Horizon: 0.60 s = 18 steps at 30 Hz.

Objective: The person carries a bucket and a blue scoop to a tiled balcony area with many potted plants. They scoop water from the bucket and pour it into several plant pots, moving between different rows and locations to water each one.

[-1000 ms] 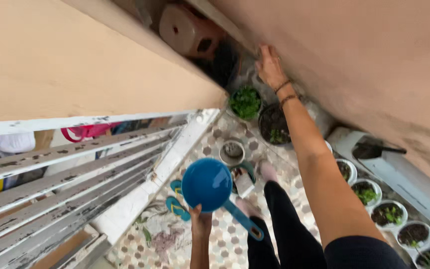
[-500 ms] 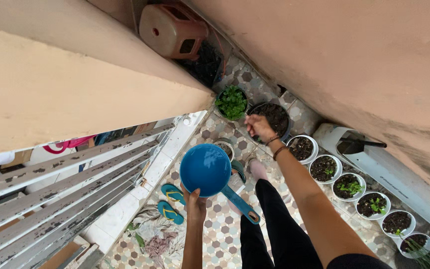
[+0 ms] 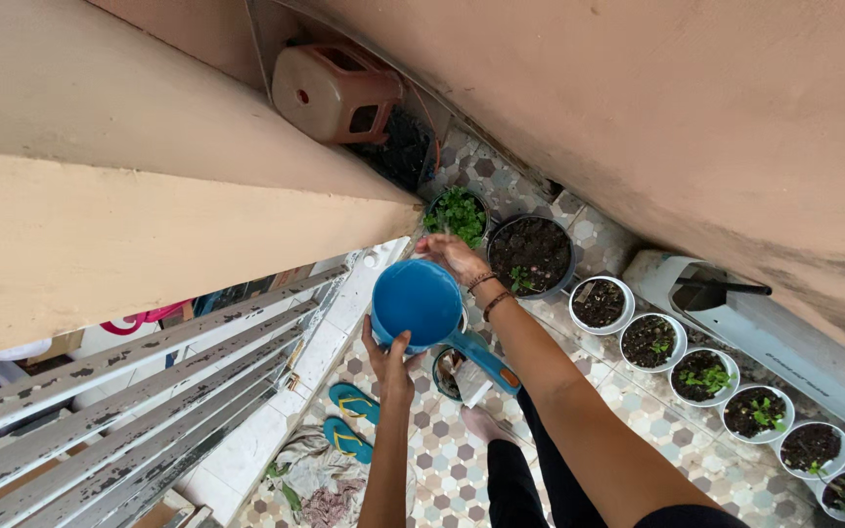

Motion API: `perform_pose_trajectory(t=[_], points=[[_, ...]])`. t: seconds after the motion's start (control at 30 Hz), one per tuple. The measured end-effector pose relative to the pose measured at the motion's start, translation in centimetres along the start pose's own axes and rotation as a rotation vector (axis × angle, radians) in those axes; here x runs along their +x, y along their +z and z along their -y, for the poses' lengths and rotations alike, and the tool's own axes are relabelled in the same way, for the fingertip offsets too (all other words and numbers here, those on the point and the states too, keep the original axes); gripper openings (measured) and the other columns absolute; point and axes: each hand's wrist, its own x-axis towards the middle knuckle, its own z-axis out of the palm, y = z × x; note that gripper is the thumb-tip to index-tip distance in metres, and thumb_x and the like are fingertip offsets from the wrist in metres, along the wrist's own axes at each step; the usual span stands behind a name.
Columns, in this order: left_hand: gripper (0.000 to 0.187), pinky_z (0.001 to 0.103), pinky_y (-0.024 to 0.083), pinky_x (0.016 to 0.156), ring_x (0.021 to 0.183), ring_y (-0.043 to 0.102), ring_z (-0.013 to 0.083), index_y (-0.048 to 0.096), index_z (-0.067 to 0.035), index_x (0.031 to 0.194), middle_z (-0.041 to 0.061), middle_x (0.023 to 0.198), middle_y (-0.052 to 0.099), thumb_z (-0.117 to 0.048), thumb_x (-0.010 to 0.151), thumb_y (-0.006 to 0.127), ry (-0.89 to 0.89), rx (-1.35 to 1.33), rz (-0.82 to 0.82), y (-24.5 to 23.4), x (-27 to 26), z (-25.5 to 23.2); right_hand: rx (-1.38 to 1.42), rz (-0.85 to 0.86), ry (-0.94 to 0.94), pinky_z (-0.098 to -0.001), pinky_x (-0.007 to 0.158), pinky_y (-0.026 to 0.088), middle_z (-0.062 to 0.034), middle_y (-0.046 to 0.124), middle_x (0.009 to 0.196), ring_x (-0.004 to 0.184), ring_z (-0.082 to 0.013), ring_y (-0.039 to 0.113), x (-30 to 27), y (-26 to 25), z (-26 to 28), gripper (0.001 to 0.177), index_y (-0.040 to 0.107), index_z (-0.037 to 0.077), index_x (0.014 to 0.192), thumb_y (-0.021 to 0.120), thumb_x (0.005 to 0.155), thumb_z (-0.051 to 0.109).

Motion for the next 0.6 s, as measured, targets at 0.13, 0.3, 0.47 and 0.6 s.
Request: perform_pose_trajectory(t=[0.13,0.3,0.47,0.6], points=[[0.105,0.051,0.066,0.076,0.123,0.058,0.0394,0.02,-0.026,0.158,0.017,0.144,0.044,-0.029,0.069,0.075,0.0,-0.092,0.084,0.0,2.2,-0.4,-0.284,-0.093,-0.112,-0.03,0.064,0.057,-0.0065,0.073,0.084,0.071,-0.0135,0.066,-0.1,1.7,2.6,0.019,0.078,0.008,0.099,0.068,0.093,0.023],[0.1,0.057,0.057,0.095,0.132,0.051,0.0368,0.024,-0.021,0.156,0.014,0.148,0.041,-0.033,0.072,0.077,0.12,-0.238,0.298,-1.3,3.6,0.3,-0.428,-0.149,-0.117,-0.0285,0.049,0.041,-0.0037,0.049,0.058,0.051,-0.0138,0.046,-0.3,5.7,4.9,0.066,0.05,0.008,0.062,0.051,0.112,0.052],[0.1,0.055,0.046,0.109,0.136,0.047,0.0348,0.03,-0.015,0.157,0.015,0.15,0.043,-0.03,0.073,0.081,0.125,-0.267,0.414,-2.6,3.6,0.1,-0.122,0.072,-0.152,-0.0269,0.053,0.032,0.0051,0.034,0.061,0.055,-0.0098,0.031,-2.6,5.4,6.8,0.053,0.055,0.01,0.075,0.047,0.11,0.049],[0.103,0.053,0.047,0.107,0.136,0.047,0.034,0.028,-0.016,0.157,0.015,0.149,0.042,-0.03,0.07,0.082,0.143,-0.177,0.453,-1.9,2.2,-0.3,0.201,0.103,-0.237,-0.0253,0.059,0.038,0.0035,0.045,0.071,0.065,-0.009,0.042,-6.5,4.3,6.2,0.021,0.063,0.011,0.106,0.057,0.104,0.031]])
